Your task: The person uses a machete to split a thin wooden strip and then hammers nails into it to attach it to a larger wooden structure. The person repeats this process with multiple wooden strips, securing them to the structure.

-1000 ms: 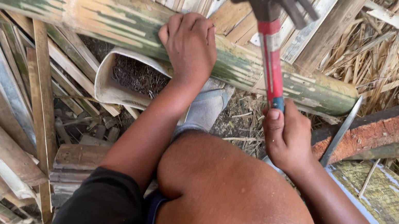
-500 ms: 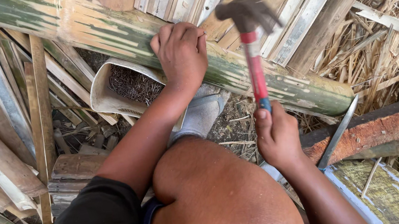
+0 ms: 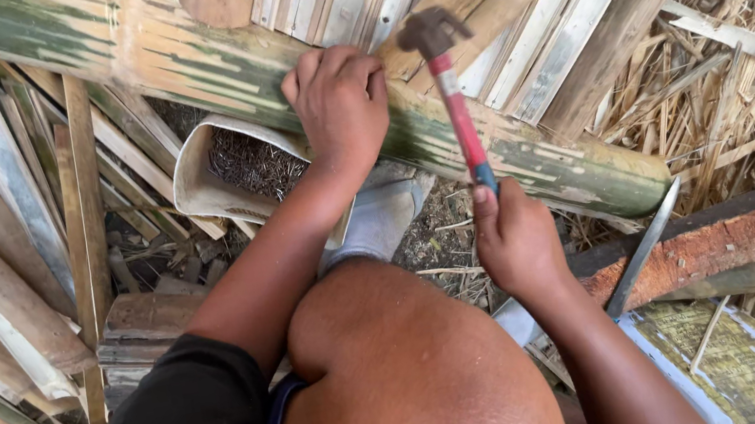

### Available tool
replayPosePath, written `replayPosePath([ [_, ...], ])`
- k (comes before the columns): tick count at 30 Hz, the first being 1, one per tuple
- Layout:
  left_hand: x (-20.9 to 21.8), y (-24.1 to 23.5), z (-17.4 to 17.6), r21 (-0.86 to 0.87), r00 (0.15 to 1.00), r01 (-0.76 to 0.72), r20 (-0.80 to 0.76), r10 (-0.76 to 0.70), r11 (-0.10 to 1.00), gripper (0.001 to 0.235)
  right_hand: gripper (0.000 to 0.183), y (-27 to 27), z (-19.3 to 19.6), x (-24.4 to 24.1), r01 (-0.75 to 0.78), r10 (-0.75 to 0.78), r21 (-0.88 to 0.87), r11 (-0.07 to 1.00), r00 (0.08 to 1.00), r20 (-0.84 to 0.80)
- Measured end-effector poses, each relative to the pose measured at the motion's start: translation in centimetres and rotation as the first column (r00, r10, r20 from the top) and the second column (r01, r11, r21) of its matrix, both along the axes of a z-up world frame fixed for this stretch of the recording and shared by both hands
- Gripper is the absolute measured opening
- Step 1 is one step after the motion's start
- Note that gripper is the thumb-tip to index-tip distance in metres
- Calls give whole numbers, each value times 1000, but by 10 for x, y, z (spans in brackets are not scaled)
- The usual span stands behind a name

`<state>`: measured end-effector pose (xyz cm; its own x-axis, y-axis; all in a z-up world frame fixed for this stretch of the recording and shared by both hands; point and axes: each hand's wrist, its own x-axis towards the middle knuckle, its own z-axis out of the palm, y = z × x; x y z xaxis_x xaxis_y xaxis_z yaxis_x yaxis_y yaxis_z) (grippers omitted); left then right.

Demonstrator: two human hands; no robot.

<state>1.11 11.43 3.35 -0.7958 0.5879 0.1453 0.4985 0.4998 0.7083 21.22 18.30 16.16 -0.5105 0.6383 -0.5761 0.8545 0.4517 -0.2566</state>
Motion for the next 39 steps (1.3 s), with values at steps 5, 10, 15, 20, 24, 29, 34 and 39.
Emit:
replayPosePath([
  [5,-19,-2,1,-7,989,129,79,-129,992,22,44,1,2,25,205,-207,-30,978,962,-179],
  [10,-44,78,-5,98,926,373,13,-376,923,45,47,-9,-8,39,478,-504,-166,863,837,-213],
  [15,-25,147,-2,-61,886,431,-158,-436,900,66,48,-10,-15,42,569,-648,-318,758,709,-277],
  [20,-20,152,-15,-126,880,445,-121,-459,886,60,50,3,-16,46,527,-580,-243,815,737,-347],
  [24,-26,161,-20,-122,861,465,-165,-480,877,59,51,13,-19,45,538,-596,-259,802,698,-396],
  [29,-15,192,-15,10,858,455,-273,-436,890,51,50,29,-22,38,625,-673,-264,735,625,-394],
  [34,-16,196,-21,-69,832,501,-235,-502,863,33,52,51,-26,43,603,-627,-224,766,623,-467],
  [39,-28,196,-19,-1,801,559,-259,-540,829,37,49,91,-38,38,572,-524,-91,815,661,-537],
])
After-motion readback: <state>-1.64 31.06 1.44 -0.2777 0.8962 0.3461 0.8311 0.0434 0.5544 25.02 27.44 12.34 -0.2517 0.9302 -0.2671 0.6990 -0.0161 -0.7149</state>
